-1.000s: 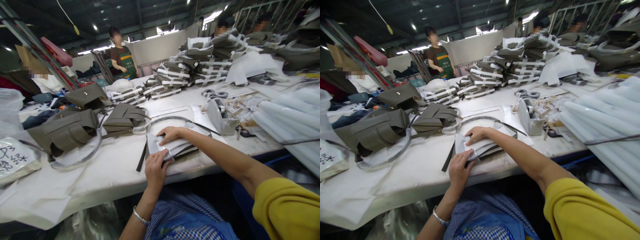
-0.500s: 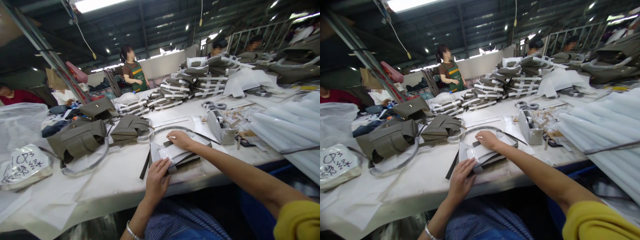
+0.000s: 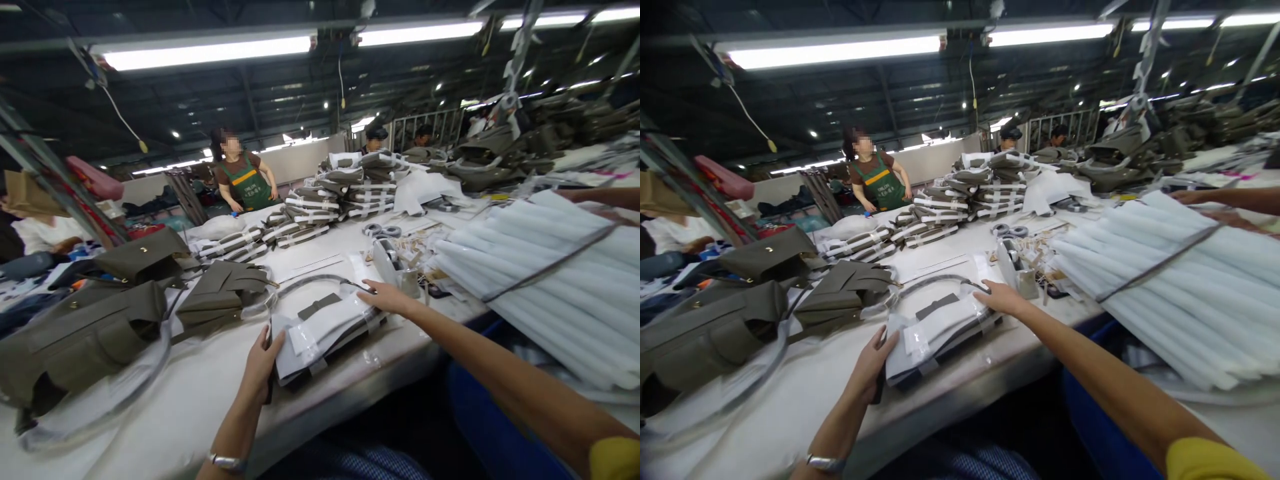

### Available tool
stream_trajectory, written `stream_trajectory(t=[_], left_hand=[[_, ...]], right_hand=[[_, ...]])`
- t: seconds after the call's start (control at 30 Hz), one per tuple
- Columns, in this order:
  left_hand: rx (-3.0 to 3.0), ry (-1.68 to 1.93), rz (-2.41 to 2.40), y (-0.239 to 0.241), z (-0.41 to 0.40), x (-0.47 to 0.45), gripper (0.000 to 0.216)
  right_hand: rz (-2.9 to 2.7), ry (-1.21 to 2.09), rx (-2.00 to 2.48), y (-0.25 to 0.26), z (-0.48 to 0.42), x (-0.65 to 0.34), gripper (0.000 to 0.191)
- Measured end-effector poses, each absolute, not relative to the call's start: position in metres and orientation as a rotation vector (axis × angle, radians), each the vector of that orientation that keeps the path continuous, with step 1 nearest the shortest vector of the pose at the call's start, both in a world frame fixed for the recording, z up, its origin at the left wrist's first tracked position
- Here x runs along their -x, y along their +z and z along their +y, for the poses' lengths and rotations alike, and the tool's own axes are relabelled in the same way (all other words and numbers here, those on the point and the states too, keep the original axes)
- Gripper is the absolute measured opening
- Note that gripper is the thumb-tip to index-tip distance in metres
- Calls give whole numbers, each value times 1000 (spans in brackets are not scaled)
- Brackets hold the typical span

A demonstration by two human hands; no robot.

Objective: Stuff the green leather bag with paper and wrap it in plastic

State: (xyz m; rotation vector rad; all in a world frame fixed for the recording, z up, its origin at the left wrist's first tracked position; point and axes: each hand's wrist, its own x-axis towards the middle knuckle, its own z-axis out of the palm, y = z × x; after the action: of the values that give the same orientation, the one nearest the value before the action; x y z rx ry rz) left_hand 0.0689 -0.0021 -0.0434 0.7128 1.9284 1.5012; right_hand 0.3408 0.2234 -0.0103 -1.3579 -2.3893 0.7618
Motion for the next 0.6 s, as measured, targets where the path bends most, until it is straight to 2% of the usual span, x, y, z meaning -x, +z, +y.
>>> stream_trajectory(t=[0.23,0.37,0.5,0.6], left_hand=[[-882,1838,2033,-10,-30,-100,67],[-936,1960,2300,2,-40,-116,78],[-1165,1868,2469,-11,-34,-120,87],[-1244,1730,2524,-28,-30,-114,76]], right_hand=[[-2102,894,1228,0,213,-337,54],[-1909,926,973,12,206,-316,53],[-2038,842,907,15,219,-295,49],[-2141,606,944,17,254,-294,37]])
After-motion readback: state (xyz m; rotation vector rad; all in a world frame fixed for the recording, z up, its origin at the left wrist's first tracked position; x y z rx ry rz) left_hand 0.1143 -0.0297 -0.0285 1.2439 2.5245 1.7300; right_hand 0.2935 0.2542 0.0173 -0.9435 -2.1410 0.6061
